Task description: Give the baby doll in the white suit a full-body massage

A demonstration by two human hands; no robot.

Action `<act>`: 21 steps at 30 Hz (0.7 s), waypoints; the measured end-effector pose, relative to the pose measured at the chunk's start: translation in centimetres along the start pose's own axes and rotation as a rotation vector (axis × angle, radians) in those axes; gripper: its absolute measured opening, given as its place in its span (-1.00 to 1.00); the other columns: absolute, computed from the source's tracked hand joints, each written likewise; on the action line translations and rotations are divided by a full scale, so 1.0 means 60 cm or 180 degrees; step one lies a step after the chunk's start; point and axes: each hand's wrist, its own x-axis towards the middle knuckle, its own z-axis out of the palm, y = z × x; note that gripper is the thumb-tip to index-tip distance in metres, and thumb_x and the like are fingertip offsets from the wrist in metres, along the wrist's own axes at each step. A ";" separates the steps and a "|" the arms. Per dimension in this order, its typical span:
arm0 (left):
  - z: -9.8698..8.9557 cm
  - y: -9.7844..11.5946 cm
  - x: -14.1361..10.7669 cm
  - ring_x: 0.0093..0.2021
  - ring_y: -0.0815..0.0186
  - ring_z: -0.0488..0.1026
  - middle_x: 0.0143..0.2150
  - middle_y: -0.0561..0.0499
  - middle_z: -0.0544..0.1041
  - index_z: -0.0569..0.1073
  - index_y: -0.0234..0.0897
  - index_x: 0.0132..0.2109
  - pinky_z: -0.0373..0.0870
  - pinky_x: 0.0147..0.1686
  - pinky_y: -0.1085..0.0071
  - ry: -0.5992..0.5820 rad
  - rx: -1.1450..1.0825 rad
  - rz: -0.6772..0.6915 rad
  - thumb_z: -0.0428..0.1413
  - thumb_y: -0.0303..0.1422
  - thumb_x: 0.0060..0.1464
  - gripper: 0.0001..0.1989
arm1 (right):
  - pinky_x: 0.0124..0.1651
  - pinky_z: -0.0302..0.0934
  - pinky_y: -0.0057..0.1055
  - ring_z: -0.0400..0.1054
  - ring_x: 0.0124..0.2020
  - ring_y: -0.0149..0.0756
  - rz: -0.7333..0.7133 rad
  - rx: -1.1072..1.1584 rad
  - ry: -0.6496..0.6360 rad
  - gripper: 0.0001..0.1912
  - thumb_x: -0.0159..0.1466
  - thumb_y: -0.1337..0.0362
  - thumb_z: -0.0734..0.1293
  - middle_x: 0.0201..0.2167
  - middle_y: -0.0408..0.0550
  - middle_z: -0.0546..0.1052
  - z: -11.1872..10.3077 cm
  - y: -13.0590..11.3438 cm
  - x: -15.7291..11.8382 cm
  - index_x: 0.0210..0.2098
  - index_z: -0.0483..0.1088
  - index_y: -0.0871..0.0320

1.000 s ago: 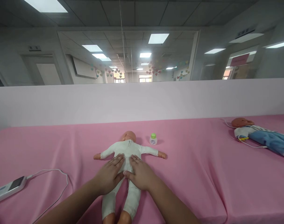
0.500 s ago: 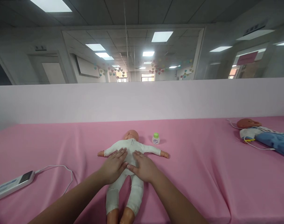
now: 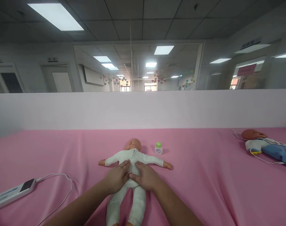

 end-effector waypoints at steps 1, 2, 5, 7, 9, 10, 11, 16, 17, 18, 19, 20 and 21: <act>-0.009 0.000 0.005 0.47 0.00 0.16 0.47 -0.32 0.23 0.26 -0.46 0.43 0.14 0.43 0.05 0.0052 -0.0029 -0.0072 -0.09 -0.22 0.38 -0.40 | 0.48 -0.05 -0.10 0.06 0.48 0.05 -0.0011 0.0013 0.0065 -0.10 0.33 -0.23 0.32 0.46 0.17 0.19 -0.007 -0.003 0.005 0.45 0.18 0.21; -0.017 -0.001 0.011 0.47 -0.01 0.16 0.47 -0.32 0.22 0.24 -0.46 0.44 0.12 0.43 0.05 0.0129 -0.0044 -0.0149 -0.10 -0.22 0.38 -0.39 | 0.47 -0.05 -0.08 0.06 0.48 0.06 -0.0013 0.0012 0.0137 -0.10 0.32 -0.22 0.33 0.46 0.16 0.19 -0.013 -0.005 0.010 0.45 0.18 0.20; -0.024 -0.004 0.029 0.48 -0.05 0.14 0.47 -0.35 0.21 0.26 -0.50 0.43 0.07 0.45 0.01 0.0322 -0.0088 -0.0219 -0.08 -0.26 0.35 -0.39 | 0.47 -0.05 -0.05 0.06 0.48 0.08 -0.0036 -0.0021 0.0279 -0.11 0.32 -0.20 0.35 0.47 0.14 0.19 -0.019 -0.008 0.028 0.46 0.17 0.16; -0.012 -0.007 0.035 0.46 -0.11 0.17 0.45 -0.36 0.24 0.31 -0.51 0.40 0.09 0.44 -0.01 0.0375 -0.0223 -0.0129 -0.02 -0.30 0.30 -0.39 | 0.46 -0.03 -0.05 0.09 0.47 0.09 -0.0087 -0.0016 0.0260 -0.13 0.32 -0.18 0.35 0.46 0.14 0.21 -0.010 -0.004 0.036 0.46 0.18 0.15; 0.010 -0.013 0.036 0.44 -0.17 0.20 0.43 -0.35 0.28 0.37 -0.48 0.37 0.13 0.42 -0.05 0.0411 -0.0378 -0.0021 0.03 -0.32 0.25 -0.41 | 0.46 -0.02 -0.05 0.11 0.46 0.10 -0.0133 0.0002 0.0200 -0.15 0.33 -0.17 0.35 0.45 0.13 0.22 0.007 0.003 0.040 0.46 0.17 0.12; 0.021 -0.015 0.035 0.43 -0.19 0.21 0.42 -0.33 0.31 0.39 -0.44 0.36 0.15 0.41 -0.06 0.0411 -0.0427 0.0004 0.04 -0.33 0.23 -0.41 | 0.46 -0.02 -0.05 0.11 0.46 0.09 -0.0127 0.0008 0.0182 -0.15 0.33 -0.16 0.35 0.45 0.13 0.22 0.016 0.008 0.040 0.46 0.17 0.13; 0.030 -0.017 0.033 0.42 -0.20 0.22 0.41 -0.30 0.32 0.41 -0.40 0.35 0.16 0.40 -0.08 0.0394 -0.0448 0.0014 0.05 -0.33 0.22 -0.41 | 0.47 -0.03 -0.05 0.09 0.47 0.09 -0.0111 0.0011 0.0174 -0.14 0.33 -0.17 0.35 0.46 0.14 0.21 0.024 0.013 0.039 0.46 0.17 0.14; 0.018 -0.016 0.039 0.39 -0.16 0.29 0.39 -0.23 0.39 0.43 -0.33 0.34 0.20 0.37 -0.04 0.0226 -0.0337 -0.0033 0.05 -0.29 0.22 -0.43 | 0.48 -0.06 -0.05 0.08 0.48 0.07 -0.0179 0.0148 0.0242 -0.12 0.33 -0.22 0.32 0.46 0.15 0.20 0.028 0.025 0.035 0.45 0.19 0.17; 0.007 -0.014 0.044 0.37 -0.16 0.32 0.38 -0.25 0.40 0.43 -0.35 0.33 0.22 0.36 -0.03 0.0213 -0.0285 -0.0074 0.04 -0.28 0.23 -0.44 | 0.48 -0.05 -0.05 0.09 0.47 0.07 -0.0165 0.0196 0.0281 -0.12 0.33 -0.24 0.31 0.45 0.14 0.21 0.020 0.025 0.037 0.44 0.20 0.16; -0.006 -0.011 0.050 0.36 -0.15 0.34 0.38 -0.26 0.39 0.43 -0.37 0.33 0.24 0.34 -0.02 0.0208 -0.0212 -0.0120 0.02 -0.27 0.25 -0.44 | 0.47 -0.04 -0.05 0.09 0.47 0.07 -0.0112 0.0228 0.0324 -0.11 0.33 -0.27 0.30 0.45 0.14 0.22 0.012 0.024 0.040 0.44 0.21 0.16; -0.018 -0.009 0.056 0.36 -0.15 0.34 0.39 -0.28 0.37 0.42 -0.39 0.33 0.25 0.34 -0.02 0.0229 -0.0115 -0.0155 -0.01 -0.27 0.27 -0.45 | 0.47 -0.02 -0.05 0.09 0.47 0.07 -0.0034 0.0238 0.0359 -0.09 0.32 -0.29 0.29 0.45 0.14 0.23 0.003 0.024 0.045 0.44 0.20 0.17; -0.027 -0.007 0.062 0.38 -0.14 0.32 0.41 -0.29 0.35 0.40 -0.42 0.35 0.23 0.35 -0.01 0.0262 -0.0004 -0.0163 -0.04 -0.28 0.29 -0.44 | 0.46 -0.02 -0.05 0.08 0.47 0.07 0.0049 0.0224 0.0385 -0.07 0.32 -0.31 0.27 0.45 0.15 0.22 -0.004 0.023 0.051 0.45 0.19 0.18; -0.033 -0.005 0.067 0.40 -0.12 0.28 0.42 -0.31 0.32 0.37 -0.46 0.37 0.19 0.37 0.00 0.0294 0.0103 -0.0145 -0.06 -0.29 0.30 -0.43 | 0.47 -0.02 -0.05 0.07 0.48 0.06 0.0116 0.0195 0.0398 -0.04 0.32 -0.32 0.26 0.46 0.15 0.19 -0.009 0.024 0.057 0.46 0.16 0.19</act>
